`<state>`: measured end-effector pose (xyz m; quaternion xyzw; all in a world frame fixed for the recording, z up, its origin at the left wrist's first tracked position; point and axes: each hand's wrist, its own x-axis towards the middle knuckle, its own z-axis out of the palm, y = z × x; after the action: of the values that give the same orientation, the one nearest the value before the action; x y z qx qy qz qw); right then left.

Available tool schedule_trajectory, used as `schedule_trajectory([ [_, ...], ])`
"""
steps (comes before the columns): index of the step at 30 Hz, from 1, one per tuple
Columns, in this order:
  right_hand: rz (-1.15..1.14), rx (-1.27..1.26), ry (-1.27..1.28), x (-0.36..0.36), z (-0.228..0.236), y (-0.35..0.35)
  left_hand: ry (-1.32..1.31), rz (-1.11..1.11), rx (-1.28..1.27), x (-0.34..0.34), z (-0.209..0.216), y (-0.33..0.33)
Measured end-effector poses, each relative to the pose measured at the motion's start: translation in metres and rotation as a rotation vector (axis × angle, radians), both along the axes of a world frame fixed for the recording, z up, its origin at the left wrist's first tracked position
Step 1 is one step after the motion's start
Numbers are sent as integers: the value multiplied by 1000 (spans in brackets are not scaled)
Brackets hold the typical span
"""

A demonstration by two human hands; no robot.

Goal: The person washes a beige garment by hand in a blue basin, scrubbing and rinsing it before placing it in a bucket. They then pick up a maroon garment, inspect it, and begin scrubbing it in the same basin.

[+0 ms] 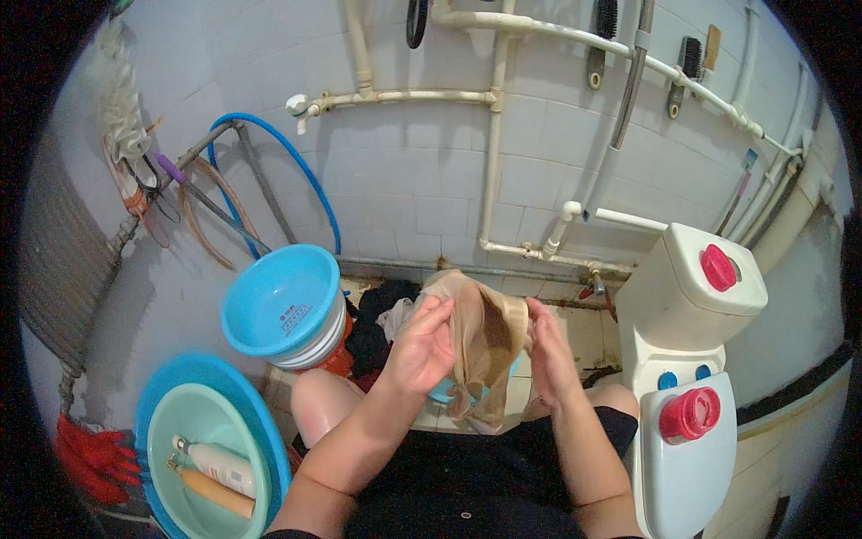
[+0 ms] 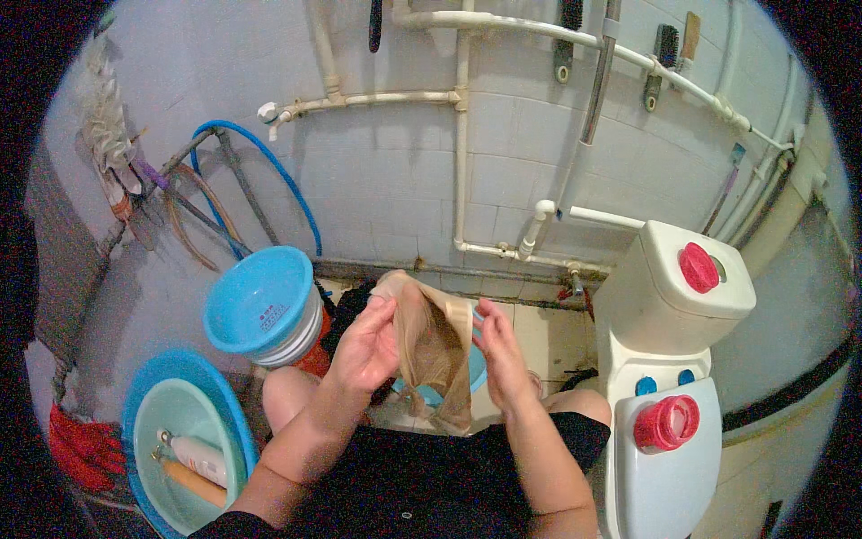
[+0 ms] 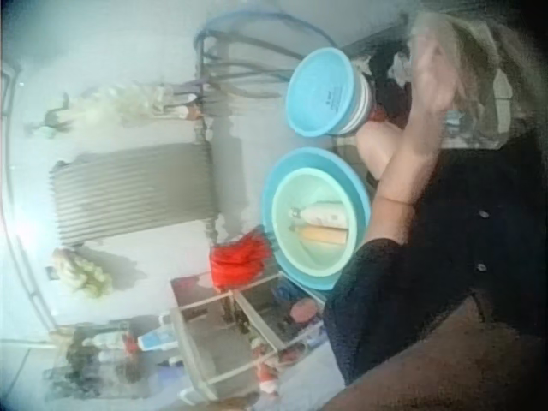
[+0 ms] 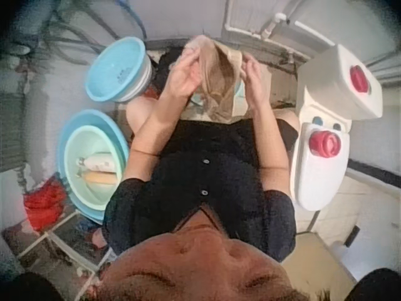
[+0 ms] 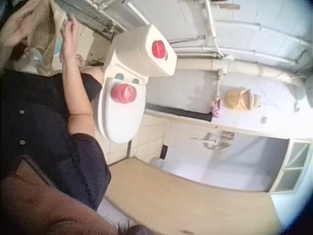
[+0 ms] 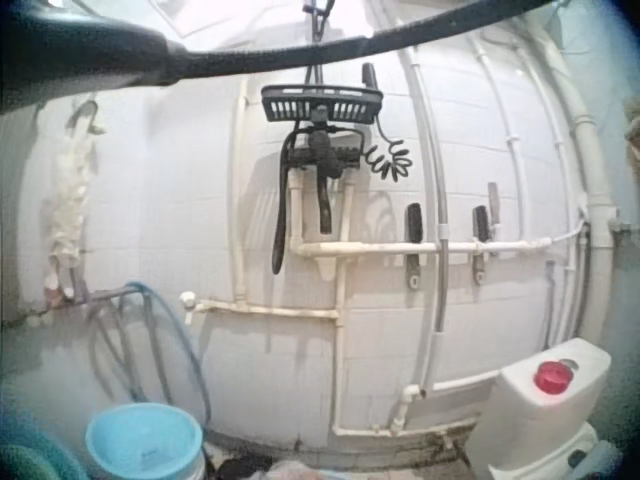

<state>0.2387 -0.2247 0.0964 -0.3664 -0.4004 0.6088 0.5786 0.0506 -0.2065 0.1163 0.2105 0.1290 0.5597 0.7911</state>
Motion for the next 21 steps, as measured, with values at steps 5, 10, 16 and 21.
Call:
schedule_trajectory([
  [5, 99, 205, -302, -16, -14, -9, -154, 44, -59, 2, 12, -5],
  [10, 115, 87, -272, -18, -9, 12, -210, -14, -83, -2, 18, -7],
  [16, 194, -27, -1, -8, 18, 31, -114, 17, 62, -12, 30, 3],
  [21, 276, -110, 308, 2, 49, 48, 159, 68, 243, -18, 36, 28],
])
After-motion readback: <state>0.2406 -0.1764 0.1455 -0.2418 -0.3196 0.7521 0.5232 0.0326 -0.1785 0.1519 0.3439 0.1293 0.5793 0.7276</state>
